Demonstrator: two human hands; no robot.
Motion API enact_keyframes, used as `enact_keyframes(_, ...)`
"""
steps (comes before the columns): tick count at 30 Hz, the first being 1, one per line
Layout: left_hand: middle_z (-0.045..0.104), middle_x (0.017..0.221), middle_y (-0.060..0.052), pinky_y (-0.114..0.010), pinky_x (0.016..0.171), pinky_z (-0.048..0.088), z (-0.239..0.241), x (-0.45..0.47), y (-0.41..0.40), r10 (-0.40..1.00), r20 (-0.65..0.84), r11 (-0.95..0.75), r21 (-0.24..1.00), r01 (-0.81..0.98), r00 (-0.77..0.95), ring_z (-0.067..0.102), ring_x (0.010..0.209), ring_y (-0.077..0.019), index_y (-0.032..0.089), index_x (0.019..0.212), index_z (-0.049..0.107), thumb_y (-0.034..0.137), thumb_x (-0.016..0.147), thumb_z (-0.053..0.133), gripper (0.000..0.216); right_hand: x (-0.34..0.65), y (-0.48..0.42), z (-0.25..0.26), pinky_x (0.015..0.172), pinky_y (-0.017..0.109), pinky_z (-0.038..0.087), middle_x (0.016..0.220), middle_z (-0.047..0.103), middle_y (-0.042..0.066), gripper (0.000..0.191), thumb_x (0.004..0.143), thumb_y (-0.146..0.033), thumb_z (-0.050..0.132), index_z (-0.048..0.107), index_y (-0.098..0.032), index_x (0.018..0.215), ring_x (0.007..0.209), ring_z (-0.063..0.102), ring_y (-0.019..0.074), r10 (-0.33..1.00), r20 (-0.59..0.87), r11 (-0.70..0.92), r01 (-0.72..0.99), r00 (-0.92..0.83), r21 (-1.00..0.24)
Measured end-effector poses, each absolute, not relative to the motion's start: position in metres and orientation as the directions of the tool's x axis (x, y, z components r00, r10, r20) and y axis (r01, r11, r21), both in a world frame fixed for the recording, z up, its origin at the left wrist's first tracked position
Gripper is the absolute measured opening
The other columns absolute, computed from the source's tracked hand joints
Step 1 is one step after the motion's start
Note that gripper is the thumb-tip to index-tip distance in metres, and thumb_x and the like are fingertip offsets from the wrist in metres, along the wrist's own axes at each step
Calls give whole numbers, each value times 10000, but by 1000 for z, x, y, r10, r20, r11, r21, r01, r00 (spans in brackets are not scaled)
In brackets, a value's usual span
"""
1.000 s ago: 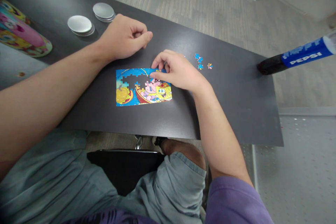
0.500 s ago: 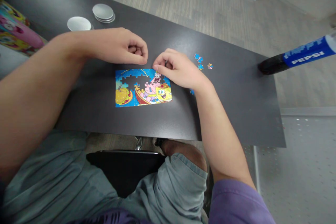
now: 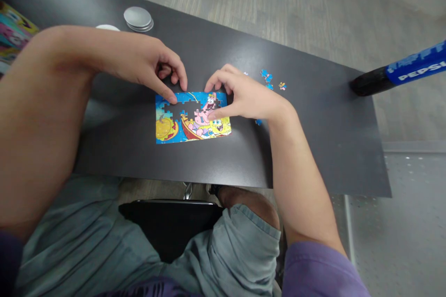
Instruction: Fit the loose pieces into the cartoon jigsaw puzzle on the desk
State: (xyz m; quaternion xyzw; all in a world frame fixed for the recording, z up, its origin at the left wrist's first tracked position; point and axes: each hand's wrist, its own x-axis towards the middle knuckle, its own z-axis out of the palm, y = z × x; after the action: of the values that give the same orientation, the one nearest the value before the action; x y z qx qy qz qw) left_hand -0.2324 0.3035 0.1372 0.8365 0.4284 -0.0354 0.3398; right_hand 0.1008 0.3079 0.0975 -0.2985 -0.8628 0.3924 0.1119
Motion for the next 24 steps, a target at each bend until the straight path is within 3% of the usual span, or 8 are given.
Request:
enact_keyframes(3, 774, 771, 18, -408, 770, 425, 134, -232, 304, 689, -331, -415, 550, 725, 645, 637, 799, -223, 342, 1098, 942, 567, 821, 948, 356, 102, 308, 100, 968, 455, 610, 1279, 704, 82, 812, 770, -887, 1206, 932, -320, 1282, 1030, 572, 280, 598, -52, 506, 427, -800, -750)
enact_keyframes(9, 764, 729, 27, -470, 817, 468, 123, -235, 314, 668, -264, -466, 581, 667, 696, 618, 810, -246, 447, 1113, 973, 852, 779, 947, 526, 104, 308, 103, 961, 464, 607, 1258, 720, 79, 797, 733, -845, 1245, 914, -324, 1238, 1044, 575, 292, 589, -68, 494, 426, -805, -758)
enact_keyframes(14, 757, 721, -7, -505, 849, 506, 121, -235, 316, 657, -227, -473, 619, 627, 719, 667, 840, -275, 482, 1070, 985, 834, 768, 952, 465, 105, 306, 103, 963, 483, 601, 1214, 705, 77, 801, 743, -823, 1247, 896, -302, 1239, 1016, 565, 289, 597, -65, 484, 423, -800, -766)
enact_keyframes(18, 757, 739, -19, -507, 878, 500, 122, -232, 314, 678, -245, -471, 579, 666, 693, 669, 899, -291, 470, 1108, 992, 875, 758, 937, 539, 105, 306, 103, 950, 482, 611, 1192, 714, 67, 789, 740, -821, 1246, 886, -311, 1223, 1013, 583, 293, 606, -72, 483, 438, -792, -758)
enact_keyframes(24, 716, 698, 29, -473, 846, 448, 122, -231, 312, 662, -240, -507, 554, 661, 710, 560, 810, -234, 433, 1183, 965, 794, 843, 898, 500, 104, 306, 103, 967, 477, 599, 1174, 711, 62, 759, 772, -807, 1232, 879, -309, 1222, 1024, 575, 294, 597, -77, 481, 433, -799, -762)
